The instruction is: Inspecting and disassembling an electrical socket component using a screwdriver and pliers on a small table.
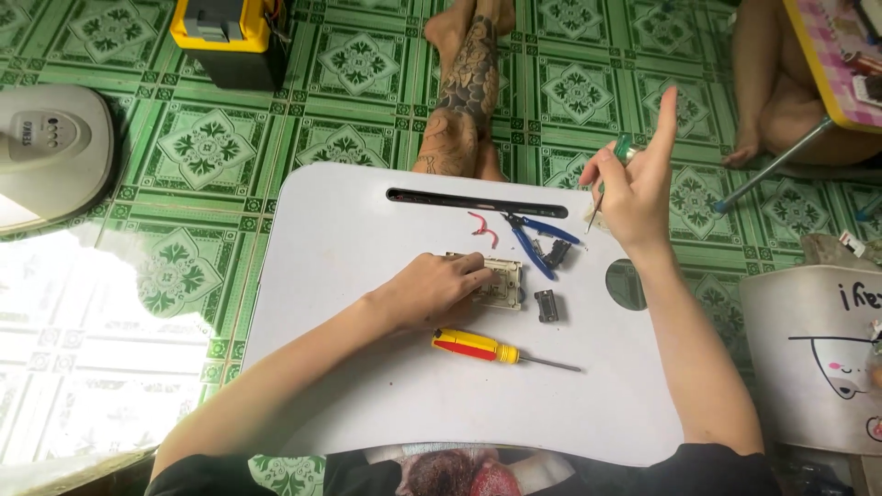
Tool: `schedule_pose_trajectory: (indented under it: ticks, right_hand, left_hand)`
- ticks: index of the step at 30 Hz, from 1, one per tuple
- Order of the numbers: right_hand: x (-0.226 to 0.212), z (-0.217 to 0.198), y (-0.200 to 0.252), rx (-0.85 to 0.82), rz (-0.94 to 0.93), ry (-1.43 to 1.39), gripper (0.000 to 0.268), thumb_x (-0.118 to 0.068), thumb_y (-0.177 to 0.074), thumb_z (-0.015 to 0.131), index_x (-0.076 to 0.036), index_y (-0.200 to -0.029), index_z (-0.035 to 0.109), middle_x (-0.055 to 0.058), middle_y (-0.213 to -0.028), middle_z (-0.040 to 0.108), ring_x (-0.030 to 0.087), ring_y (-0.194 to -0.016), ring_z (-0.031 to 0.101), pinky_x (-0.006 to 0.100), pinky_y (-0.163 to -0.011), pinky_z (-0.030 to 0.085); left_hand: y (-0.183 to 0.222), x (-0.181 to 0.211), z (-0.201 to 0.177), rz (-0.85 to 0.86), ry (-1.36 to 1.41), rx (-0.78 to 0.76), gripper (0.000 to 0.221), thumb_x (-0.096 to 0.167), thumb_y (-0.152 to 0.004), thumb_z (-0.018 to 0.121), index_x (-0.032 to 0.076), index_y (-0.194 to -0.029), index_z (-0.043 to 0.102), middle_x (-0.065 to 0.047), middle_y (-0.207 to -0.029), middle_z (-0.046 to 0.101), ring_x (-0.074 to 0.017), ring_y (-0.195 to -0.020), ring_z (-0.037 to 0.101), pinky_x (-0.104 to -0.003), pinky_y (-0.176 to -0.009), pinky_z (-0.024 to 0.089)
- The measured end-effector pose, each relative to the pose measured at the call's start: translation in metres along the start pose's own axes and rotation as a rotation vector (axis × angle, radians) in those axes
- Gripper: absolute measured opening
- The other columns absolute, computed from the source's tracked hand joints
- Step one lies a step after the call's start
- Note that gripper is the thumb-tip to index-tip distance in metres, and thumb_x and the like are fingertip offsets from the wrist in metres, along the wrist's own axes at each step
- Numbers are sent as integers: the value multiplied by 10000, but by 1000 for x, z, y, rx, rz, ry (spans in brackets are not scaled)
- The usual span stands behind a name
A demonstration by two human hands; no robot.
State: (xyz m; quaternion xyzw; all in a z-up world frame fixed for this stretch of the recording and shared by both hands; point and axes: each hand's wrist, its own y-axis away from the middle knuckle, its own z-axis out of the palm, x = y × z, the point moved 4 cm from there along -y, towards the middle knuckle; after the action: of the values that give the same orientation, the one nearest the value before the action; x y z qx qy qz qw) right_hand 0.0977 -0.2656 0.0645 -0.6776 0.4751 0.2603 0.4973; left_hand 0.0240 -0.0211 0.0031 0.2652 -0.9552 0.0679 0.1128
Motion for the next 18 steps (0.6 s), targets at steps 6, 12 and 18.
schedule_pose_trajectory:
  ticks: [6, 12, 18]
  right_hand:
    - [1, -3, -7, 266, -309, 49, 753, 50, -1199, 472, -185, -1746, 12, 163, -871, 731, 190, -627, 585, 252, -597, 476]
    - [31, 43, -5, 206, 253, -125, 638, -66, -1093, 477, 63, -1630, 157, 34, -764, 631, 97, -549, 525, 181, -482, 427]
    - [-47, 94, 77, -664, -155, -201, 406, -44, -980, 538, -3, -1378, 607, 57, -614, 654, 130, -438, 533, 228, -432, 430]
  left_hand:
    - [0, 0, 1, 15, -41, -12, 278, 80, -925, 619, 88, -1200, 660, -127, -1040, 646, -246, -884, 720, -369, -766, 612]
    - [-2, 3, 0, 60, -43, 19, 231, 84, -953, 641, 86, -1177, 697, -131, -1023, 656, -239, -847, 722, -367, -773, 608]
    - [-7, -19, 54, 129, -169, 24, 143, 243, -951, 642, 145, -968, 744, -22, -773, 656, -161, -655, 668, -333, -688, 592]
